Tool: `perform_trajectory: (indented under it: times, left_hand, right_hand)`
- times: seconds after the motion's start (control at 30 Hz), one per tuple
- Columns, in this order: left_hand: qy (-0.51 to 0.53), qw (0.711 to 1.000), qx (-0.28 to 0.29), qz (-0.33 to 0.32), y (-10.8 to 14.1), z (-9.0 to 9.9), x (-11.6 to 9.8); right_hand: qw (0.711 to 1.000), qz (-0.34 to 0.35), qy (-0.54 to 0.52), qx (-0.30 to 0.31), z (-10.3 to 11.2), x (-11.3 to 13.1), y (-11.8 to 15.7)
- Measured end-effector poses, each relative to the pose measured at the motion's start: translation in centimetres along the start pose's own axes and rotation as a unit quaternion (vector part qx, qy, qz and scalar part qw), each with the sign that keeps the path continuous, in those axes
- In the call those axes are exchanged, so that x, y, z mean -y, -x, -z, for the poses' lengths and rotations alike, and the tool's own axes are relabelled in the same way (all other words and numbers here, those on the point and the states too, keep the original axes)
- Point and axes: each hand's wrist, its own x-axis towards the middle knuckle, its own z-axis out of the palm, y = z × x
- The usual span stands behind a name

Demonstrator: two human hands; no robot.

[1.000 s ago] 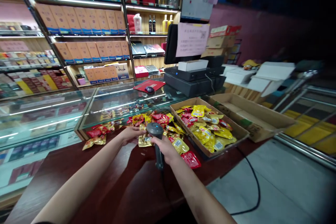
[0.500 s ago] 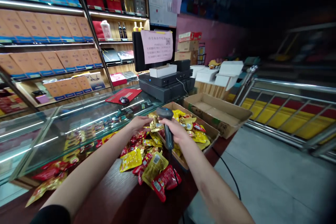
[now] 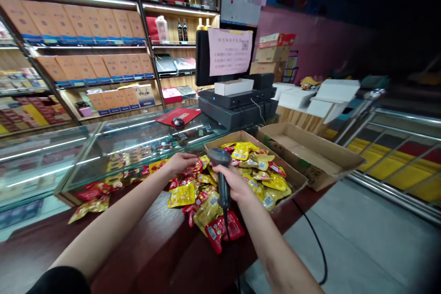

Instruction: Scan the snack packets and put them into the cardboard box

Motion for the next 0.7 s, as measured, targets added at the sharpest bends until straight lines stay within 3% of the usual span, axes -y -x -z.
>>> perform_trajectory:
  times: [0.2,0.33,0.43,0.7]
  left_hand:
    - [-0.074,0.994,-0.066,-0.052,4.8,4.1,4.5]
    - [-0.054,0.989,-0.118,-0.067,6.4,5.6,7.8]
    - [-0.03,0.987,-0.143,-0.063,6.8,6.0,9.8]
    - [0.077,0.988,-0.131,-0.021,7.3,4.9,11.5]
  right_hand:
    - [0.996,-0.064,0.046,0.049,-2.5,-4.6,2.1]
    - [0.994,-0.019,0.099,0.034,-3.1,-6.4,3.3]
    - [0.993,0.018,0.103,0.045,-3.3,-7.1,4.0]
    - [0.992,-0.01,0.119,0.05,-4.2,-7.7,5.8]
